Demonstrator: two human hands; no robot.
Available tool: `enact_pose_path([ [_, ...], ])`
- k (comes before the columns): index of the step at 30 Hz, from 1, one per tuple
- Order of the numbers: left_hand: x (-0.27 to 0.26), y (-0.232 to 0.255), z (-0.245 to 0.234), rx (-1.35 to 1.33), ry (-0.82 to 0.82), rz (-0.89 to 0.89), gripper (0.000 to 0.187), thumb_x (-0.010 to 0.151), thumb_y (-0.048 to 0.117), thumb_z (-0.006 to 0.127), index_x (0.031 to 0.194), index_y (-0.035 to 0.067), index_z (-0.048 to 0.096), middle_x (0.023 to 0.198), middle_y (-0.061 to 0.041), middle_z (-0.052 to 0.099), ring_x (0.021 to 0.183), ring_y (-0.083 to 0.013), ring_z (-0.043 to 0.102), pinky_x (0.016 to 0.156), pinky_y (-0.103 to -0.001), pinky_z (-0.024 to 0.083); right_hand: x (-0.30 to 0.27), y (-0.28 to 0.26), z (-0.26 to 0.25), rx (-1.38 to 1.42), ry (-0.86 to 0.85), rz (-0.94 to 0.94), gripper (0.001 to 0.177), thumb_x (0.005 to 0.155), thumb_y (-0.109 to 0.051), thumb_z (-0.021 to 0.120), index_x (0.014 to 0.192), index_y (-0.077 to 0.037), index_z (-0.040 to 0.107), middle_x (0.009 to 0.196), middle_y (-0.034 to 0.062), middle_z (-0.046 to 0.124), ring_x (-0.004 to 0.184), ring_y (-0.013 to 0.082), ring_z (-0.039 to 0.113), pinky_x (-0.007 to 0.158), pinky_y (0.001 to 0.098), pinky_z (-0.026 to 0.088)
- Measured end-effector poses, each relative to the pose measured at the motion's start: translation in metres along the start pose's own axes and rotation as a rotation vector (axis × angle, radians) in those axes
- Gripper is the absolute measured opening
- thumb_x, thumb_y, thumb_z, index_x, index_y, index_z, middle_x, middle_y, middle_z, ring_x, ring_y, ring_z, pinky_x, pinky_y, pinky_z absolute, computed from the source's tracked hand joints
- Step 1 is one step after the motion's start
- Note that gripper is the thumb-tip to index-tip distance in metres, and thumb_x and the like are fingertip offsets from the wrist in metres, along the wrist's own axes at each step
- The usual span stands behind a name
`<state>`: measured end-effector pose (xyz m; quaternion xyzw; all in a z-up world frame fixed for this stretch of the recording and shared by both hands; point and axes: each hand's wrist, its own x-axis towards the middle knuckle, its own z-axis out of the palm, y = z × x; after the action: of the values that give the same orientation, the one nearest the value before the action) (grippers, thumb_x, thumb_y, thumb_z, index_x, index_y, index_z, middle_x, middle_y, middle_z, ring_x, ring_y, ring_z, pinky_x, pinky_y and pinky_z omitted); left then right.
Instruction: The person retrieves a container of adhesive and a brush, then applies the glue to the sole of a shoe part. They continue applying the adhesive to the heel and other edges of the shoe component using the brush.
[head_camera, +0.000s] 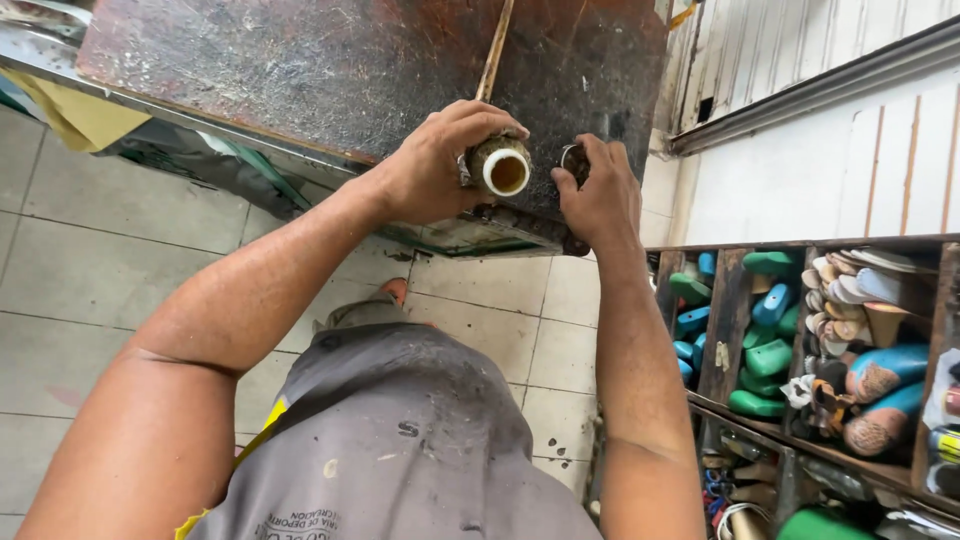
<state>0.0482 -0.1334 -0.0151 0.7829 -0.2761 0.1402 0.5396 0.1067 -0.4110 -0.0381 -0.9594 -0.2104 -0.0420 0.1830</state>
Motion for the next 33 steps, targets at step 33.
enact_pose_path([
  [33, 0.048, -0.046, -0.098, 0.739, 0.601, -0.232, 0.092, 0.079, 0.023, 0.099, 0.142, -0.002, 0.038, 0.137, -0.025, 0.047, 0.117, -0.0384, 0.048, 0.096, -0.05, 0.043, 0.018, -0.037, -0.035, 1.013, -0.113, 0.264, 0.05, 0.092, -0.006, 0.061, 0.138, -0.006, 0.044, 0.096, 0.0138, 0.061, 0.077, 0.0201, 0.061, 0.065, 0.0313, 0.054],
])
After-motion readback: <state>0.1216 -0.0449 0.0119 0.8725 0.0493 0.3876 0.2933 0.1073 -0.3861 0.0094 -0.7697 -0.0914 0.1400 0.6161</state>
